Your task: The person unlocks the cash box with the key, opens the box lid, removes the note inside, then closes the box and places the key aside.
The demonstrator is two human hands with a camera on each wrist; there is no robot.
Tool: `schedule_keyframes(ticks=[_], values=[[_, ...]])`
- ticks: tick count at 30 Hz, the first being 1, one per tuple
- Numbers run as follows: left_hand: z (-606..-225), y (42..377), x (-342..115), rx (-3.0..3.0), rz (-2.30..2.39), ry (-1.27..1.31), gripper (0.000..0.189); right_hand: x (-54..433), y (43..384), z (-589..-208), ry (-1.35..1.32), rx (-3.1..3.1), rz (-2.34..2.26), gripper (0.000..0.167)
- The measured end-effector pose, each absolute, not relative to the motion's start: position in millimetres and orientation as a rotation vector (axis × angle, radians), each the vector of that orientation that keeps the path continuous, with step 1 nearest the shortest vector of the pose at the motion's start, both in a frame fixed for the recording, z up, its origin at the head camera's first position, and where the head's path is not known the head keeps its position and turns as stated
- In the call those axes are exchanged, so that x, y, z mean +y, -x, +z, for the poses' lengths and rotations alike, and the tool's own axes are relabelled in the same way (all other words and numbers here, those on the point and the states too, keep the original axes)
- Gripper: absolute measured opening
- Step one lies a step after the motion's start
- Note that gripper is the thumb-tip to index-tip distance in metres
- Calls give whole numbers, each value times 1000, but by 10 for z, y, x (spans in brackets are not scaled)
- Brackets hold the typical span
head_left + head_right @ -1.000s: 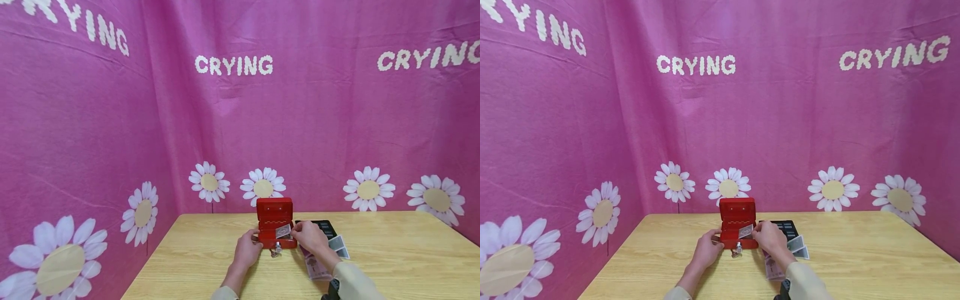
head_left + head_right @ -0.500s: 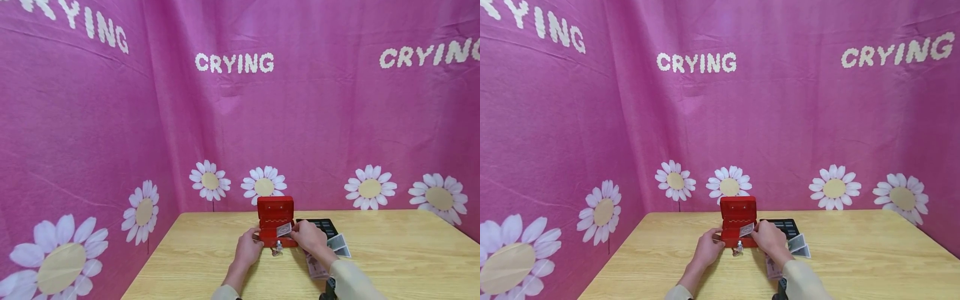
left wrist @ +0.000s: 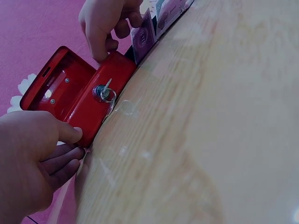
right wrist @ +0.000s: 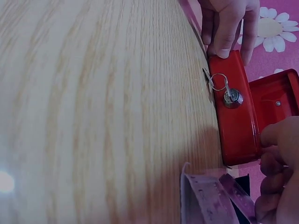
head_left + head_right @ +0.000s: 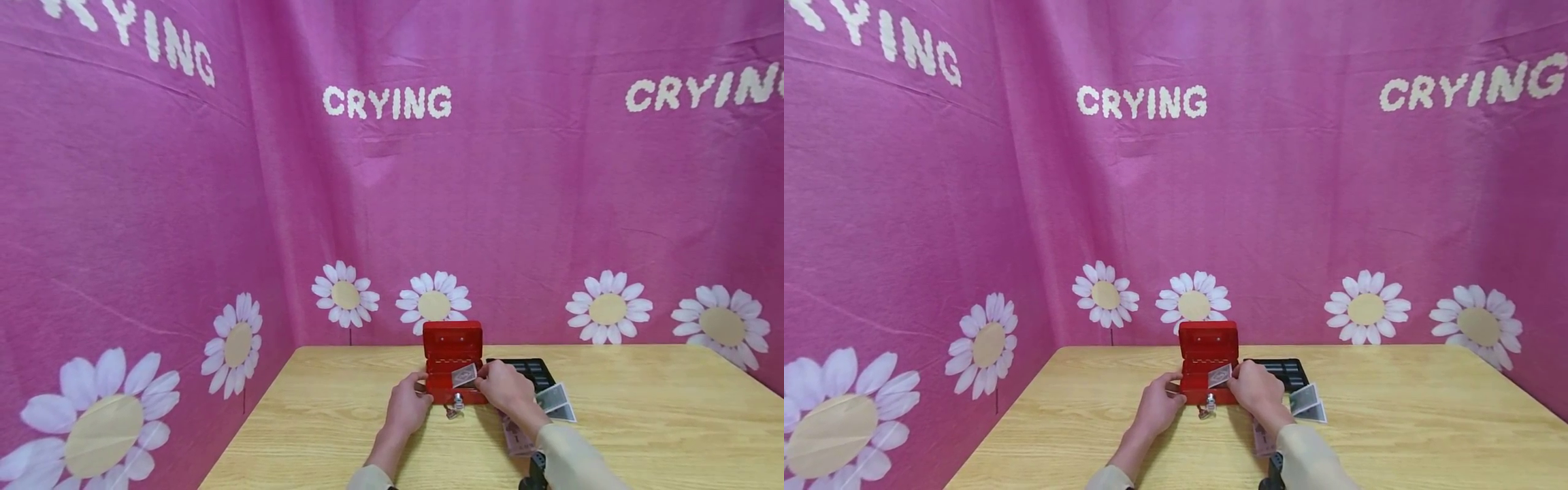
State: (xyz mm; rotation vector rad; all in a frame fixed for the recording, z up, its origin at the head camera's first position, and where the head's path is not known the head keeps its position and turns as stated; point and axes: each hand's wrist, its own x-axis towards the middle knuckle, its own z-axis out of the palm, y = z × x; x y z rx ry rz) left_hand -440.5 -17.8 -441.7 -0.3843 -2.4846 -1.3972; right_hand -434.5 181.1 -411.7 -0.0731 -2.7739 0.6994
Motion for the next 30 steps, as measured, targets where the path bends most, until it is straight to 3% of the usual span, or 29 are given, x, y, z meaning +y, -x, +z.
schedule_keyframes(ticks=[30], values=[[-4404,4404,-176,-2495,-1408,377,37,1756,4460,-4185,181,-2772,660,21]])
